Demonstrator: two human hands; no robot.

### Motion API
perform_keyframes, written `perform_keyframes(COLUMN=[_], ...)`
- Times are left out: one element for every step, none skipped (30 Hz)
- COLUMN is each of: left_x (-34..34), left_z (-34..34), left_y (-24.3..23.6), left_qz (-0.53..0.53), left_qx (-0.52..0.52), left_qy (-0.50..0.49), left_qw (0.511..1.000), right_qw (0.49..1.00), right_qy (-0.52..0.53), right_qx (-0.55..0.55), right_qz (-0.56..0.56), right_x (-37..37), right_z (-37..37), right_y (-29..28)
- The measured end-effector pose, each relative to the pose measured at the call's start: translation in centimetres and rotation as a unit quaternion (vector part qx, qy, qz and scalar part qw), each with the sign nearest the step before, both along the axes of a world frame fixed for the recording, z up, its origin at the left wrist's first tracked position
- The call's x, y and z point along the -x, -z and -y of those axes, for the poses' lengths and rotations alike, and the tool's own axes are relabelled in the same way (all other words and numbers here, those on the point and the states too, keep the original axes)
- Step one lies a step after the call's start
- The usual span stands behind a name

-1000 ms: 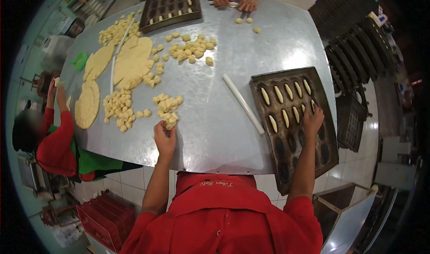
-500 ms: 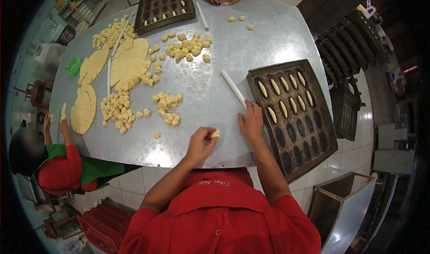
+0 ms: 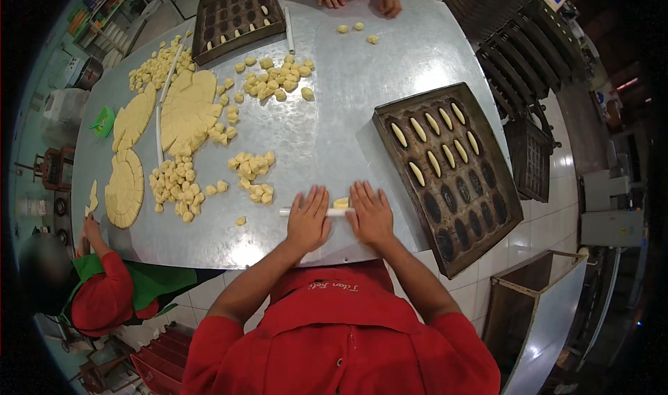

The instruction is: The person stacks a tray of shaped dough onto a rack, takes an empty tray, and shapes dough pieces by hand and with a roller before placing them onto the tray. The person then stacks the filled tray onto the rack and picks up another empty tray.

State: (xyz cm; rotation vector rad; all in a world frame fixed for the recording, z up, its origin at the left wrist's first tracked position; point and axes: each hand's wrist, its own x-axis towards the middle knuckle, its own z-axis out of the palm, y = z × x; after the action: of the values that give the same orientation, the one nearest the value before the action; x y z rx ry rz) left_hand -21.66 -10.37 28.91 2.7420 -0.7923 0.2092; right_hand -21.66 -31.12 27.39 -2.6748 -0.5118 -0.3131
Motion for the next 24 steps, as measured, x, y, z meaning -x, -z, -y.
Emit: perform_keyframes(left_x=[-1.3,-2.8,-4.5,-6.2,-7.3,-8.1,-8.7,-9.0,-8.3,-6.5,-4.9,-3.4,-1.7,-0.2,0.9,1.8,2.3,2.1,1.8,1.4,0.3,-0.8,-2.2,-3.2], left_z=[0.8,1.4,1.8,2.1,2.3,2.4,2.4,2.2,1.9,1.5,1.6,1.5,1.5,1.6,1.7,1.8,1.8,1.8,1.9,2.0,2.1,2.2,2.7,3.1], left_y=[-1.2,-1.9,-2.2,-2.5,-2.7,-2.7,-2.4,-1.9,-1.2,-0.4,0.1,0.2,0.1,-0.3,-0.8,-1.4,-1.9,-2.1,-2.2,-2.4,-1.9,-1.5,-1.2,-0.8], left_qz=[-0.002,-0.003,-0.002,0.008,0.018,0.017,0.028,0.04,0.041,0.018,-0.003,-0.003,-0.009,-0.015,-0.013,-0.023,-0.032,-0.03,-0.002,0.026,0.021,0.022,-0.021,-0.064], left_qx=[-0.025,-0.052,-0.051,-0.069,-0.087,-0.087,-0.079,-0.071,-0.072,-0.047,-0.021,-0.021,-0.006,0.01,0.01,0.014,0.017,0.017,0.052,0.087,0.138,0.139,0.124,0.109], left_qy=[-0.021,-0.046,-0.045,-0.067,-0.088,-0.086,-0.09,-0.099,-0.103,-0.089,-0.069,-0.069,-0.056,-0.043,-0.041,-0.035,-0.031,-0.031,-0.007,0.014,0.026,0.024,0.017,0.01], left_qw=[0.999,0.998,0.998,0.995,0.992,0.992,0.992,0.992,0.991,0.995,0.997,0.997,0.998,0.999,0.999,0.999,0.999,0.999,0.999,0.996,0.99,0.99,0.992,0.992], right_qw=[1.0,0.999,0.998,0.998,0.999,0.999,0.998,0.998,0.998,0.998,0.998,0.998,0.998,0.998,0.999,0.998,0.998,0.995,0.986,0.986,0.979,0.968,0.967,0.986], right_qy=[0.006,0.016,0.025,0.026,0.035,0.045,0.051,0.048,0.041,0.033,0.035,0.044,0.053,0.053,0.038,0.023,0.023,0.035,0.046,0.045,0.112,0.178,0.182,0.162], right_qx=[0.022,0.038,0.054,0.054,0.029,0.003,-0.011,-0.011,0.009,0.028,0.029,0.028,0.027,0.028,-0.007,-0.043,-0.043,-0.085,-0.128,-0.128,-0.12,-0.113,-0.112,-0.026], right_qz=[-0.005,0.004,0.014,0.015,0.015,0.015,0.03,0.029,0.037,0.045,0.047,0.04,0.034,0.035,0.035,0.036,0.038,-0.031,-0.101,-0.099,-0.118,-0.136,-0.135,-0.032], right_x=[-1.7,-3.6,-5.4,-7.1,-8.6,-9.5,-9.7,-9.1,-7.7,-6.1,-4.4,-2.3,-0.4,1.3,2.5,3.0,2.9,2.6,2.2,1.4,0.3,-0.8,-1.9,-3.1], right_z=[0.1,-0.1,-0.1,-0.1,0.0,0.1,0.3,0.1,-0.2,-0.5,-0.5,-0.5,-0.5,-0.4,-0.3,0.1,0.6,1.4,2.1,2.5,2.9,3.0,2.9,2.5], right_y=[0.0,-0.3,-0.7,-0.9,-0.9,-0.7,-0.4,-0.4,-0.7,-0.8,-0.7,-0.5,-0.2,0.5,1.3,2.2,2.0,1.8,1.6,0.9,0.0,-0.5,-0.3,0.2])
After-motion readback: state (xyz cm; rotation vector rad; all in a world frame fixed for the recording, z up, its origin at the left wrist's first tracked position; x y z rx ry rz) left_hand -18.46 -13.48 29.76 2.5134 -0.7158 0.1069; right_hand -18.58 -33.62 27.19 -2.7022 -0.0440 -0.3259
